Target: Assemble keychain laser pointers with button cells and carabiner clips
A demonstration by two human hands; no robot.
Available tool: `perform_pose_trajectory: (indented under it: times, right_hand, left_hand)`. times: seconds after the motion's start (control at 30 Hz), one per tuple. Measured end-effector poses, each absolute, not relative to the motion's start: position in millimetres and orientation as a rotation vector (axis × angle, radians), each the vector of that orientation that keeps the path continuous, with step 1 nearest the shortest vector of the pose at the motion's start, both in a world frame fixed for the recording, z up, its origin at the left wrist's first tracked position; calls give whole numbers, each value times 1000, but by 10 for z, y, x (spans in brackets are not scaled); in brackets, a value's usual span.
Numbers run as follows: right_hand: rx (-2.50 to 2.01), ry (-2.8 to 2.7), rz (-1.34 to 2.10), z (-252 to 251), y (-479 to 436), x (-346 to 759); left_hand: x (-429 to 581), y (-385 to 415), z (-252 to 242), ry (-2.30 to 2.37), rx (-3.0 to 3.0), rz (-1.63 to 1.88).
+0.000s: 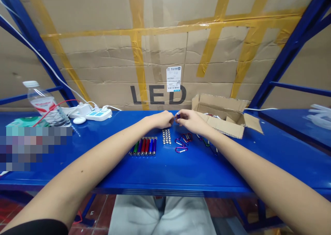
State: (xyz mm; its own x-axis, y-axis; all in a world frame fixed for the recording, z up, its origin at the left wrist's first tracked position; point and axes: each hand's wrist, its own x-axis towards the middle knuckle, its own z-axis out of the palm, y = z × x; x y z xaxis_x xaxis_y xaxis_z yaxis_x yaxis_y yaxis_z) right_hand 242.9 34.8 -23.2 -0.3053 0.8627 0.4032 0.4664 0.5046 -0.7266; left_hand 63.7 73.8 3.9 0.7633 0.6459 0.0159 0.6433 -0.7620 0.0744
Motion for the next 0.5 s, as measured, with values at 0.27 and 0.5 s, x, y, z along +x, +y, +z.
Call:
perform_pose_trajectory:
  times: [0.27,0.5]
  right_hand:
    - [-1078,-1960,618,-224,302,2389]
    - [-1048,-1937,617,-259,313,2379]
  left_hand:
    - [458,708,60,1301,2706,93]
    - [345,445,115,1004,2812,1026]
